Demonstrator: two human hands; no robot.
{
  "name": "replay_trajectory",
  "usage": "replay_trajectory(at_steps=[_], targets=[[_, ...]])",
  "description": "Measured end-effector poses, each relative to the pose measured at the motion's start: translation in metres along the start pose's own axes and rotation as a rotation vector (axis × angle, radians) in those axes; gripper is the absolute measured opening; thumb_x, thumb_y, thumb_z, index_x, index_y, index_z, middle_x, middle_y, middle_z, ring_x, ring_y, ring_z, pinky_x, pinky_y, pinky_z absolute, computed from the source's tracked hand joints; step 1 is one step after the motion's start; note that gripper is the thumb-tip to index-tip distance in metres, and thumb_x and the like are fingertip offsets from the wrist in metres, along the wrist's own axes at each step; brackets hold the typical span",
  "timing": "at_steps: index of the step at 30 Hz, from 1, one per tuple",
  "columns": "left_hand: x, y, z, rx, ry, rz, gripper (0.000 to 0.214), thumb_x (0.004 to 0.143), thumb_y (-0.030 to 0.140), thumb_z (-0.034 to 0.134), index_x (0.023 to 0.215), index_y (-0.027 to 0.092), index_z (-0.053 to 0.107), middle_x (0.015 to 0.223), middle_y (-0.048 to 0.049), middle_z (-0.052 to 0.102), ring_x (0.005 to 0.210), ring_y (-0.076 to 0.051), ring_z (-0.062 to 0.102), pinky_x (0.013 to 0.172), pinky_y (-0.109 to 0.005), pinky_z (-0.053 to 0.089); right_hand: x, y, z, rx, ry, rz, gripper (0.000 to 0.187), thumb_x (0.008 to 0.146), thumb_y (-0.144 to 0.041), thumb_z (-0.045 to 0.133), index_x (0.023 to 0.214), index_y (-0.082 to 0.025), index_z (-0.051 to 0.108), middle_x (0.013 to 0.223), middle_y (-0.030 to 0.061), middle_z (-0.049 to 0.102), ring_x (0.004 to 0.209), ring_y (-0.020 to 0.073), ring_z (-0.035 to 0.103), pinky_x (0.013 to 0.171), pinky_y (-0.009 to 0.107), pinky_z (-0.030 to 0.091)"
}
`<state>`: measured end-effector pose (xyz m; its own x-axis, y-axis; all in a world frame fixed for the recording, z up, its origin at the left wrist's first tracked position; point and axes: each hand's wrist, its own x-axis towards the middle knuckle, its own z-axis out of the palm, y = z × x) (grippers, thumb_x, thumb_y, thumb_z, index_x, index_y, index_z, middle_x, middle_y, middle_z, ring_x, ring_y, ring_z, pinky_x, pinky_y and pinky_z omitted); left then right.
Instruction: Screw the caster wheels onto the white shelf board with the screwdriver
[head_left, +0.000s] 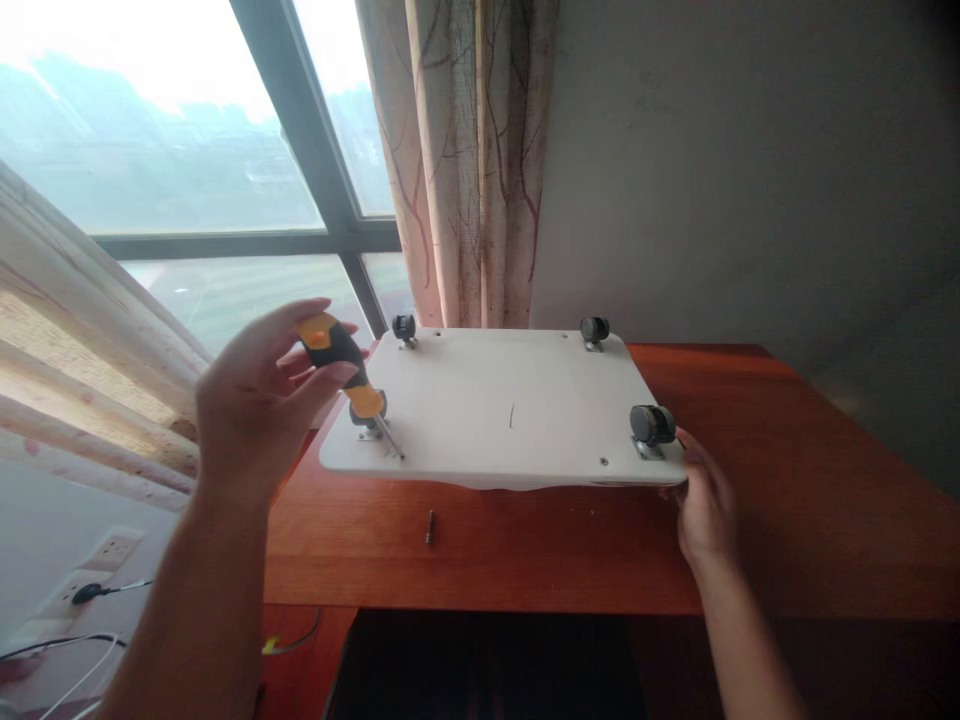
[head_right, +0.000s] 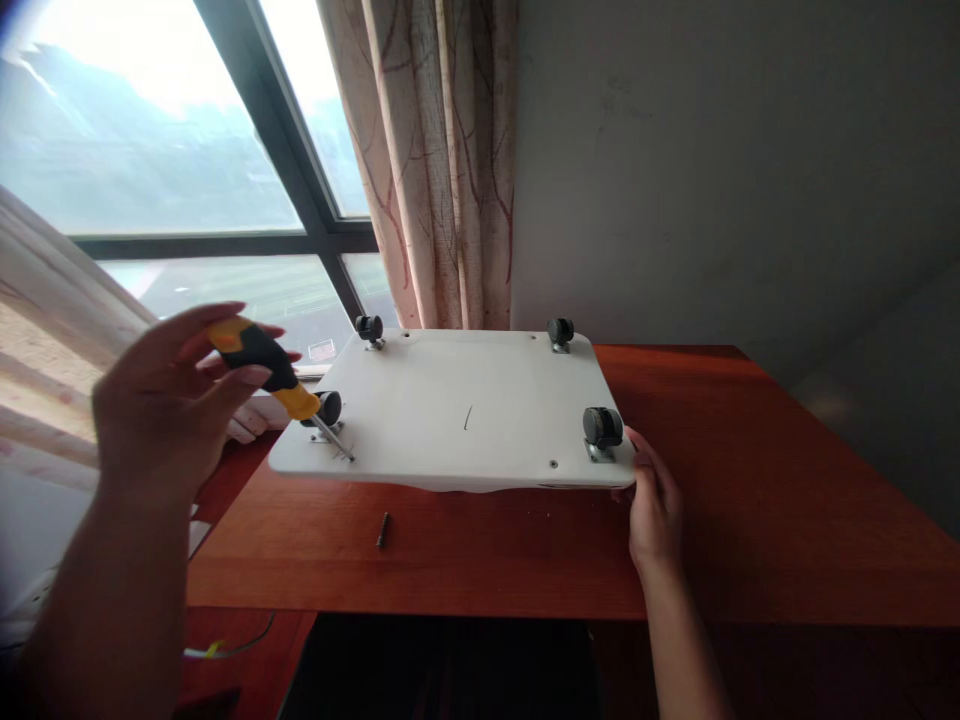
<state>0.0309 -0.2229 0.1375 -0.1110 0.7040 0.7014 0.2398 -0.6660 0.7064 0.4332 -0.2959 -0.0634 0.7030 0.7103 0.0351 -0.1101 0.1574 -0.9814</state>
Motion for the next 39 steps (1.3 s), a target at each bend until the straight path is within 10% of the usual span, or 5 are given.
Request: replay_trajectory(at_steps=[15, 39], targets=[[0.009, -0.016, -0.004, -0.034, -0.046, -0.063, 0.051, 0.074, 0.012, 0.084, 0.122, 0.014, 0.069, 0.101, -0.0055, 0.078, 0.08, -0.016, 0.076, 0.078, -0.03, 0.067, 0.002, -0.034, 0.007, -0.025, -0.027, 0.096, 0.051, 0.073, -0.047, 0.08, 0.117, -0.022, 0.076, 0.087, 0.0031, 0.071, 0.051, 0.0064, 0.049, 0.041, 0.018, 0.037], [0.001, 0.012, -0.005, -0.18, 0.071, 0.124, 0.049, 0.066, 0.007, 0.087, 0.113, 0.013, 0.073, 0.091, -0.0056, 0.076, 0.085, -0.022, 0.075, 0.071, -0.035, 0.068, 0.005, -0.025, -0.013, -0.221, -0.127, 0.051, 0.063, 0.077, -0.061, 0.072, 0.127, -0.022, 0.071, 0.097, 0.0061, 0.074, 0.059, 0.0128, 0.055, 0.051, 0.026, 0.046]])
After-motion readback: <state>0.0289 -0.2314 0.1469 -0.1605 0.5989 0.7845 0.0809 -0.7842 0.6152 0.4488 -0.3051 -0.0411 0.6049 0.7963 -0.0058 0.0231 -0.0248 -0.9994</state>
